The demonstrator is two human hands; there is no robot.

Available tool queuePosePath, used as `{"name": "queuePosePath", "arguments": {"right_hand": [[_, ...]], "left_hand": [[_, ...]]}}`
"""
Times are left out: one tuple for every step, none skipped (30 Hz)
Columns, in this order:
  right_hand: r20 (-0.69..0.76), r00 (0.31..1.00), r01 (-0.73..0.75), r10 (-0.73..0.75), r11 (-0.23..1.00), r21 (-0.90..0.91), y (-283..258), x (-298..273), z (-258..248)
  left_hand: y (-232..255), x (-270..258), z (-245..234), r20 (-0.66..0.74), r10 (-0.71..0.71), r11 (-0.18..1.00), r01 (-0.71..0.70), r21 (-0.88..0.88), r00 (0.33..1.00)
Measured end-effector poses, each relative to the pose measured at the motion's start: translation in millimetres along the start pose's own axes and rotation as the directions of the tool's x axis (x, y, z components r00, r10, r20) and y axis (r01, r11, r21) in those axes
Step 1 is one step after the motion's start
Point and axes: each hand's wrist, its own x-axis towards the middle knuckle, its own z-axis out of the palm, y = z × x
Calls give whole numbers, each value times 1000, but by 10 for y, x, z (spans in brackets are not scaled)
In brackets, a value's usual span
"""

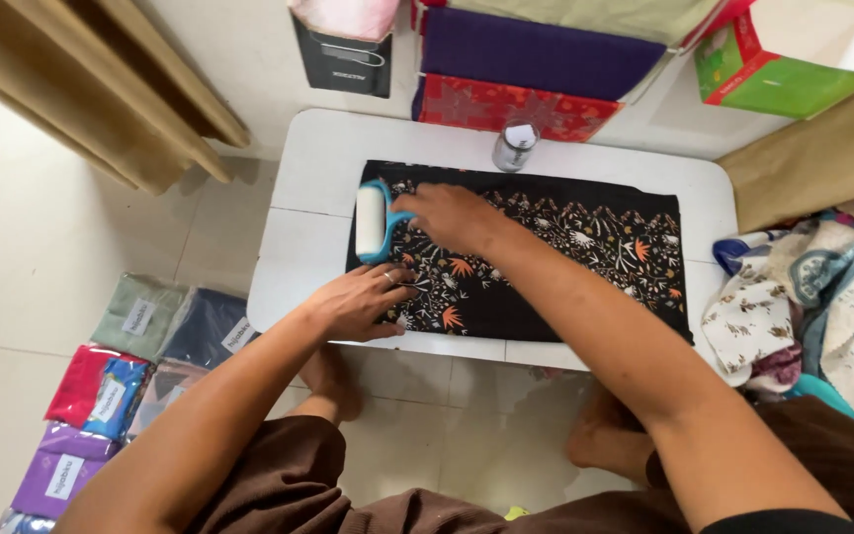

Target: A person unfolds a patterned scarf, folds it into a smaller rectangle, and uses a lint roller to clean both sides of the fabric.

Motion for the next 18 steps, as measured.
{"name": "queuePosePath", "arguments": {"right_hand": [[-7,1000,-7,7,1000,5,4,-3,43],[-13,1000,-4,4,1000,9,1,11,92],[-19,1000,-1,2,1000,13,-13,29,136],[-30,999,11,-11,1000,11,-13,94,149],[-42,999,24,-24,1000,9,-11,152,160],[-55,998,27,-27,1000,15,-37,209,193],[-68,997,31,-30,999,22,-59,258,226],[-88,995,40,-38,999,25,-76,341,241],[-108,993,49,-46,998,28,-111,435,243],[-127,990,60,-55,998,34,-159,531,249],[-147,987,70,-64,997,39,-201,626,256],[-163,985,70,-60,996,51,-201,715,339],[-179,982,69,-57,996,64,-227,798,421],[-195,980,60,-45,996,72,-258,917,472],[-197,980,44,-28,996,78,-293,1020,527],[-199,980,26,-6,995,99,-301,1078,596],[-202,979,7,17,993,119,-307,1139,665],[-200,979,-14,38,993,119,-235,1038,661]], "left_hand": [[26,21,41,-2,14,1000,-14,-10,1000],[59,16,92,-5,19,1000,-19,-21,1000],[96,10,138,-8,24,999,-24,-32,1000],[110,7,156,-18,20,999,-20,-38,1000],[130,5,170,-29,15,999,-16,-43,999],[146,-7,183,-30,19,999,-21,-46,999],[170,-15,195,-31,24,998,-25,-50,999],[171,-21,188,-36,23,999,-25,-47,999],[174,-28,177,-40,23,999,-25,-44,999],[177,-48,164,-42,21,999,-23,-41,999],[180,-61,155,-44,20,999,-21,-38,999],[164,-75,140,-39,28,999,-30,-39,999],[184,-72,144,-34,37,998,-38,-40,999],[241,-1,171,-31,55,998,-56,-42,998],[226,5,144,-24,70,997,-71,-41,997],[229,37,137,-42,60,997,-63,-52,997],[229,69,130,-60,51,996,-55,-64,997],[218,101,159,-59,72,995,-76,-67,996]]}}
